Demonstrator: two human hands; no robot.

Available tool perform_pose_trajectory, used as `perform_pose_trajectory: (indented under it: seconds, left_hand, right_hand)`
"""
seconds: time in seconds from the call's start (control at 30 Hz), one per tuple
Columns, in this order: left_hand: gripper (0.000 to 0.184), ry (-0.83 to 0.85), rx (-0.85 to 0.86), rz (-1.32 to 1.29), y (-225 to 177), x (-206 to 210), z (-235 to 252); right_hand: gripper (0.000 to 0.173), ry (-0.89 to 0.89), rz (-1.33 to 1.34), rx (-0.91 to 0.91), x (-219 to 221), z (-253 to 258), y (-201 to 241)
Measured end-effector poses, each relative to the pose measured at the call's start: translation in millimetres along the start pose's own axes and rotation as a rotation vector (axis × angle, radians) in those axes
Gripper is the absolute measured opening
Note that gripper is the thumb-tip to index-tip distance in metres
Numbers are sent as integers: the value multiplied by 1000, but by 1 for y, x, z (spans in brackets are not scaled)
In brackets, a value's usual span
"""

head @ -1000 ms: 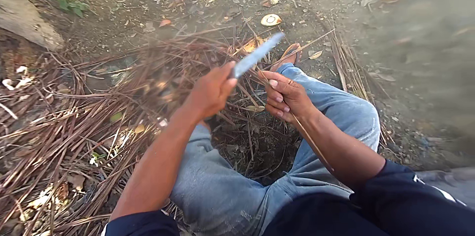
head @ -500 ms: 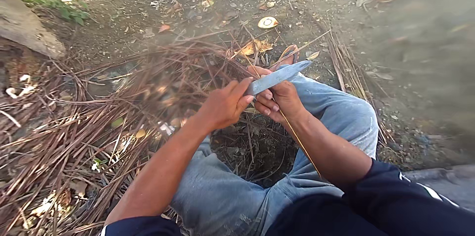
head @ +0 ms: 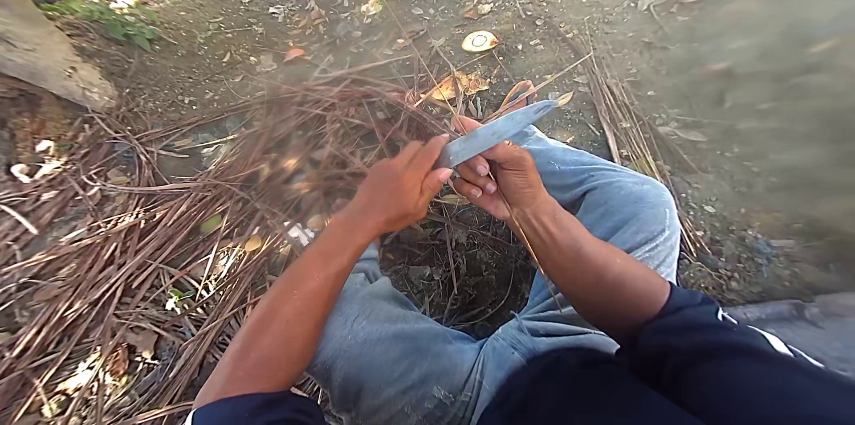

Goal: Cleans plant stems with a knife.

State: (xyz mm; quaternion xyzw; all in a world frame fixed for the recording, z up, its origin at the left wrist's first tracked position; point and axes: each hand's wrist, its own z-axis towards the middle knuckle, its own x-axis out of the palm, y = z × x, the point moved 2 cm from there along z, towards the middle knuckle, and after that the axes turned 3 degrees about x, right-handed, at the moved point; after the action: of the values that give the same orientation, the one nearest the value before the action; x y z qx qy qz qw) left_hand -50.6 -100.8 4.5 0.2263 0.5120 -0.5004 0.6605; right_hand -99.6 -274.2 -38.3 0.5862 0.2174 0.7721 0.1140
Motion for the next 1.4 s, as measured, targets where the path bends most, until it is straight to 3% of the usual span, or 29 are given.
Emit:
perform_pose_trajectory:
  seconds: [0.2, 0.3, 0.4, 0.53, 0.67, 0.77, 0.83, 0.9, 0.97, 1.1, 1.23, 1.3, 1.4]
  left_hand:
    - [53, -65, -33, 85, 2, -2, 2]
    - [54, -72, 11, 78, -2, -2, 3]
    - [57, -101, -103, 40, 7, -8, 3]
    - [55, -88, 1, 49, -1, -5, 3]
    - [54, -133, -181, 42, 14, -18, 3]
    - [56, -72, -49, 95, 0, -10, 1]
    - [53, -41, 21, 91, -7, -7, 2]
    - [54, -46, -50, 85, -1, -11, 1]
    - [55, -26, -113, 82, 4, -13, 0]
    - [53, -2, -23, 41, -2, -11, 1]
    - [53, -33, -127, 18, 9, -17, 0]
    - [55, -19, -76, 23, 2, -16, 0]
    - [55, -81, -81, -3, 7, -20, 2]
  right_hand:
    - [12, -3, 16, -3, 1, 1, 2]
    - [24, 32, 63, 4, 4, 0, 1]
    - [29, 23, 18, 8, 6, -2, 4]
    - [21, 45, 56, 5, 6, -1, 1]
    - [31, 42, 3, 11, 6, -4, 4]
    - [20, 46, -19, -6, 3, -1, 2]
    - [27, 38, -53, -60, 4, -1, 3]
    - [23, 19, -136, -100, 5, -1, 8]
    - [31, -8, -169, -125, 5, -3, 10]
    - [32, 34, -161, -130, 4, -1, 8]
    - [34, 62, -189, -150, 2, -2, 7]
    - [22, 92, -186, -167, 1, -1, 6]
    - [28, 112, -203, -176, 3, -4, 8]
